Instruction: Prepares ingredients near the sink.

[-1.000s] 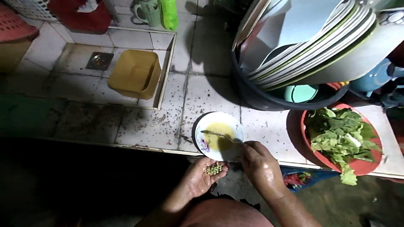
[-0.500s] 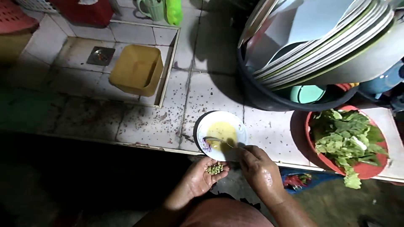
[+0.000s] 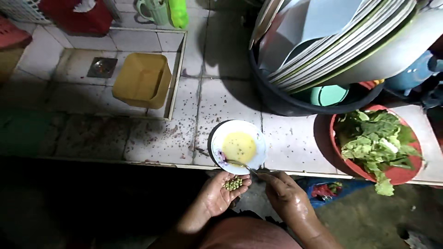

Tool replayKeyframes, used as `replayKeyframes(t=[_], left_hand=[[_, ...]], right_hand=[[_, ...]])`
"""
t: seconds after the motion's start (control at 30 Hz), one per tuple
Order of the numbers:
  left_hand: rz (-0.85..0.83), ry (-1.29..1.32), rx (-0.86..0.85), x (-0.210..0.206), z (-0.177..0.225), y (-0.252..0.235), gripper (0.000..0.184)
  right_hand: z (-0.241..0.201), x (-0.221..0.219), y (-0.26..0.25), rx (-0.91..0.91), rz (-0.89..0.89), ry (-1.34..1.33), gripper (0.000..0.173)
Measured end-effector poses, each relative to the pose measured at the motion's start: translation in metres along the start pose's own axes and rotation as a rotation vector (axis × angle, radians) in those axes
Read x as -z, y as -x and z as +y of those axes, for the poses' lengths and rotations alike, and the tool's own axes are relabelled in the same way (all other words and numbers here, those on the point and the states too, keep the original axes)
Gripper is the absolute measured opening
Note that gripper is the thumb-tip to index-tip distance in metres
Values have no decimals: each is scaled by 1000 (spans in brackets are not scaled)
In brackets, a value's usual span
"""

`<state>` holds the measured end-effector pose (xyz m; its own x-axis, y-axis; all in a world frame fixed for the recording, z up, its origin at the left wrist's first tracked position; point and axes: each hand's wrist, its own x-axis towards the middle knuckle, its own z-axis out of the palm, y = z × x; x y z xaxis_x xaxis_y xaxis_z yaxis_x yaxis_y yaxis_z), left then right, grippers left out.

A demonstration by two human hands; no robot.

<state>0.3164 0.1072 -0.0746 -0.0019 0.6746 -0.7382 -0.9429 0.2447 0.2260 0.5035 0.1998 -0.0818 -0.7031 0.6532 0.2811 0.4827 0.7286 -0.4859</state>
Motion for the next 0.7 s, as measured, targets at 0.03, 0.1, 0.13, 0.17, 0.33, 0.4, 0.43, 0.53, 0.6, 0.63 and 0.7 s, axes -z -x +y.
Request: replayKeyframes(t=[0.03, 0.1, 0.13, 0.17, 0.33, 0.4, 0.43, 0.53, 0.6, 0.63, 0.7], left_hand=[[1, -2, -1, 0, 0, 0, 26], [6, -7, 2, 0, 0, 0, 27], [2, -12, 3, 0, 0, -1, 27], [0, -17, 4, 1, 1, -1, 27], [-5, -23, 12, 1, 1, -2, 27], [-10, -24, 14, 2, 2, -2, 28], [-13, -26, 14, 2, 1, -2, 28], [3, -46, 16, 0, 3, -2, 27], [12, -42, 16, -1, 3, -2, 26], [13, -42, 16, -1, 3, -2, 26], [4, -37, 15, 0, 2, -2, 26]], right_hand=[[0, 0, 1, -5, 2, -5, 29], [0, 0, 3, -10, 7, -4, 29], [0, 0, 3, -9, 11, -3, 29], [0, 0, 4, -7, 13, -5, 29], [-1, 0, 5, -9, 16, -20, 29], [0, 0, 5, -13, 14, -21, 28], [0, 0, 6, -14, 16, -22, 28], [0, 1, 6, -16, 7, -24, 28], [0, 1, 6, -19, 8, -23, 28], [0, 1, 6, -18, 12, -21, 28], [0, 1, 6, -14, 18, -18, 27]])
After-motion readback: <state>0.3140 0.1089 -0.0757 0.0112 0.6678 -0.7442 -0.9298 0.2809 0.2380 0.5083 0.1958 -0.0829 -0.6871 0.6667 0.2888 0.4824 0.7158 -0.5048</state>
